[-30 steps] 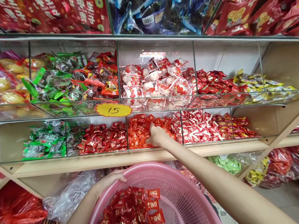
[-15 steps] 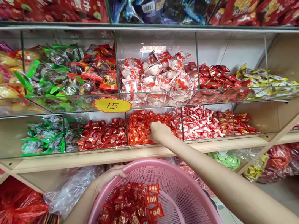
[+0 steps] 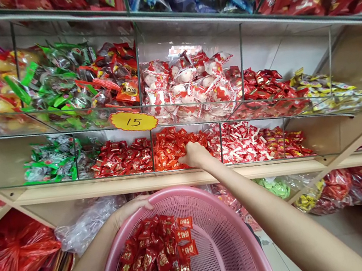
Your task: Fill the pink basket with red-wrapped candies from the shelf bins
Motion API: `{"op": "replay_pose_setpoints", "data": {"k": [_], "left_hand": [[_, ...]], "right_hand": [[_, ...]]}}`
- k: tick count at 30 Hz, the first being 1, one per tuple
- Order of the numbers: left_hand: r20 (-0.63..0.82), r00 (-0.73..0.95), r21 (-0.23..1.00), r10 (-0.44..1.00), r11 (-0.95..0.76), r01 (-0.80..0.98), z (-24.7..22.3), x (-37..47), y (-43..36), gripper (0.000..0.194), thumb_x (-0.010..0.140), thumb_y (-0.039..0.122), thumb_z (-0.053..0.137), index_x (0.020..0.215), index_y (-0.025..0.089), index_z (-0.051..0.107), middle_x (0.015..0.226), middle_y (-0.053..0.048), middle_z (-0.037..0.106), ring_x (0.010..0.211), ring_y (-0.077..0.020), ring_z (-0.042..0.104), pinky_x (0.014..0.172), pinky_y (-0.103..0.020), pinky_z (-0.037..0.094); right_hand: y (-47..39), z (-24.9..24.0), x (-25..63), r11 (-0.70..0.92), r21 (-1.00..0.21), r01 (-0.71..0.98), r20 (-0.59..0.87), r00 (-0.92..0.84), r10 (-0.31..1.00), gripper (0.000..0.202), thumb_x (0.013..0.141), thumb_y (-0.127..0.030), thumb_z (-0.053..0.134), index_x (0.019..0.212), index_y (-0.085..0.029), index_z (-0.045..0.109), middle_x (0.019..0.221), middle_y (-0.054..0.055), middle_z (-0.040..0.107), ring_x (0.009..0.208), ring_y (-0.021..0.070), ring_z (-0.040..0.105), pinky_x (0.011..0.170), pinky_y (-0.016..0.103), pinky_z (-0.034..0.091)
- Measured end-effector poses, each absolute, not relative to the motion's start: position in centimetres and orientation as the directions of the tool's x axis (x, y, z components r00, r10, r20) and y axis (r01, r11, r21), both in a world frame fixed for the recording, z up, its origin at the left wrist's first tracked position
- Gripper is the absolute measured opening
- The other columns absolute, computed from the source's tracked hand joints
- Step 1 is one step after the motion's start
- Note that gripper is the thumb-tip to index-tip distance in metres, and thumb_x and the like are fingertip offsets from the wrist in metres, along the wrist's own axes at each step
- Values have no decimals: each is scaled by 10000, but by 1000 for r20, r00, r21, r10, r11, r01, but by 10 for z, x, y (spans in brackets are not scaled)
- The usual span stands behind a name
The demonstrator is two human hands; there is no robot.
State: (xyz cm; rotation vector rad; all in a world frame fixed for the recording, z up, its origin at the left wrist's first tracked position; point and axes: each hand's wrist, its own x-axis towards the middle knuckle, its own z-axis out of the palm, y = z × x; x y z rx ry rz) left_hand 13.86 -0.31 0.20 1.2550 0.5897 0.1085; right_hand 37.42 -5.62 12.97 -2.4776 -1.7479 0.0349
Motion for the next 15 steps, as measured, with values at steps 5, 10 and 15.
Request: {"op": "replay_pose_setpoints", "data": {"k": [5, 10, 15], "left_hand": [[-363, 832, 923, 419, 286, 259, 6, 139, -4, 484, 606, 199, 536, 1086, 147, 561, 884, -37, 667, 814, -213, 593, 701, -273, 442], [-352, 842, 928, 409, 270, 257, 6, 141, -5, 463, 611, 187, 507, 1066, 147, 576, 875, -27, 669, 770, -189, 597, 687, -254, 437], [-357, 836, 930, 417, 241, 277, 7, 142, -5, 453, 620, 197, 508, 1065, 150, 577, 870, -20, 670, 763, -187, 593, 674, -251, 432]], "right_hand": [[-72, 150, 381, -115, -261, 959, 140, 155, 978, 282, 687, -371, 492, 592, -116, 567, 534, -14, 450, 523, 85, 373, 484, 225, 265], [-112, 159, 358, 201, -443, 874, 151, -149, 977, 253, 756, -332, 450, 783, -130, 599, 689, -6, 544, 605, 94, 448, 574, 218, 342], [-140, 99, 330, 234, -357, 904, -178, -312, 933, 175, 722, -274, 539, 820, -153, 620, 792, 22, 603, 733, 131, 540, 677, 238, 399]]}}
